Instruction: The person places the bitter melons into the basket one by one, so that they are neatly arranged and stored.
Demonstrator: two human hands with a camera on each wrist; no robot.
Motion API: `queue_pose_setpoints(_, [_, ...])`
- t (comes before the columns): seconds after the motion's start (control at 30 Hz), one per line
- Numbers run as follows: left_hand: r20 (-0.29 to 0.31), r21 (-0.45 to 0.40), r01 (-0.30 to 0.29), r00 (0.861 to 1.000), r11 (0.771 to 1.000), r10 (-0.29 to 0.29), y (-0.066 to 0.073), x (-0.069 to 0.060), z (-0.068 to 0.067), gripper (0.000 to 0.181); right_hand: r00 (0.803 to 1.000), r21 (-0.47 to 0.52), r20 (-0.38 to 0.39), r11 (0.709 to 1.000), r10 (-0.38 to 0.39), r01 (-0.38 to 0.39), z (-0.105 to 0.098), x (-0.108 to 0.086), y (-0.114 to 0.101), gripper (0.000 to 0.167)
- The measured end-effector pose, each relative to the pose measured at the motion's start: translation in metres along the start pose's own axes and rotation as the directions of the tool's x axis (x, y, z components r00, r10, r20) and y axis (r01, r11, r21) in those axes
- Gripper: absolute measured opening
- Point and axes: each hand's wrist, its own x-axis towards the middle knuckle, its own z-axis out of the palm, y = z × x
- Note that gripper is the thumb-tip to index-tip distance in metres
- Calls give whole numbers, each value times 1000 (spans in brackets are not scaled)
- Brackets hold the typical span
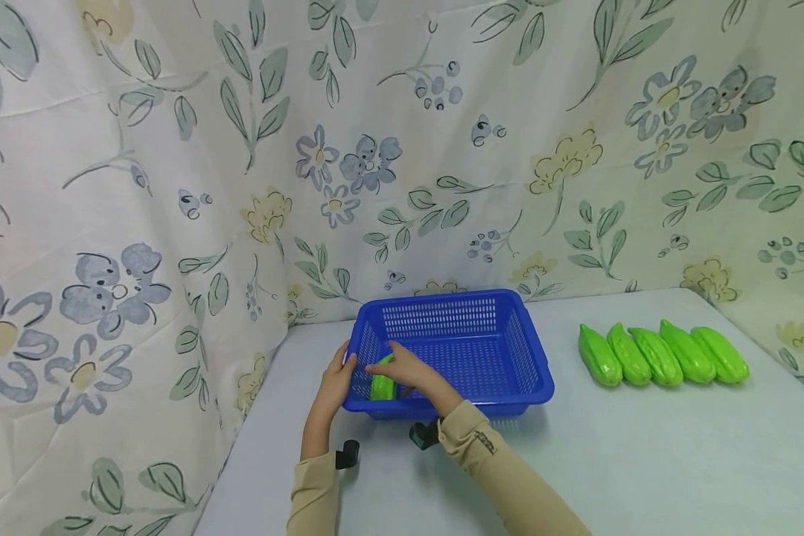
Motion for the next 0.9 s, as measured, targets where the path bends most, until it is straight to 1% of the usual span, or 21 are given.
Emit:
queue_pose_setpoints(0.3, [-5, 1, -3, 1000, 1000, 3, 0, 0, 0, 54, 999, 1, -30, 1000, -12, 12, -4, -1, -1, 82])
queue_pose_setpoints(0.5, [-1, -7, -8, 1000, 1000, 8, 1, 0, 0, 54, 997, -33, -49, 998, -53, 51, -8, -1, -1, 82])
queue_pose_setpoints(0.7, [3, -13, -9, 1000, 1000, 9, 1, 0, -1, 54, 996, -61, -73, 997, -50, 45, -11, -2, -1, 83])
queue_pose_setpoints(0.9, [6, -12, -3, 1000, 1000, 3, 1, 0, -1, 54, 994, -78, -84, 995, -72, 66, -17, -6, -5, 85])
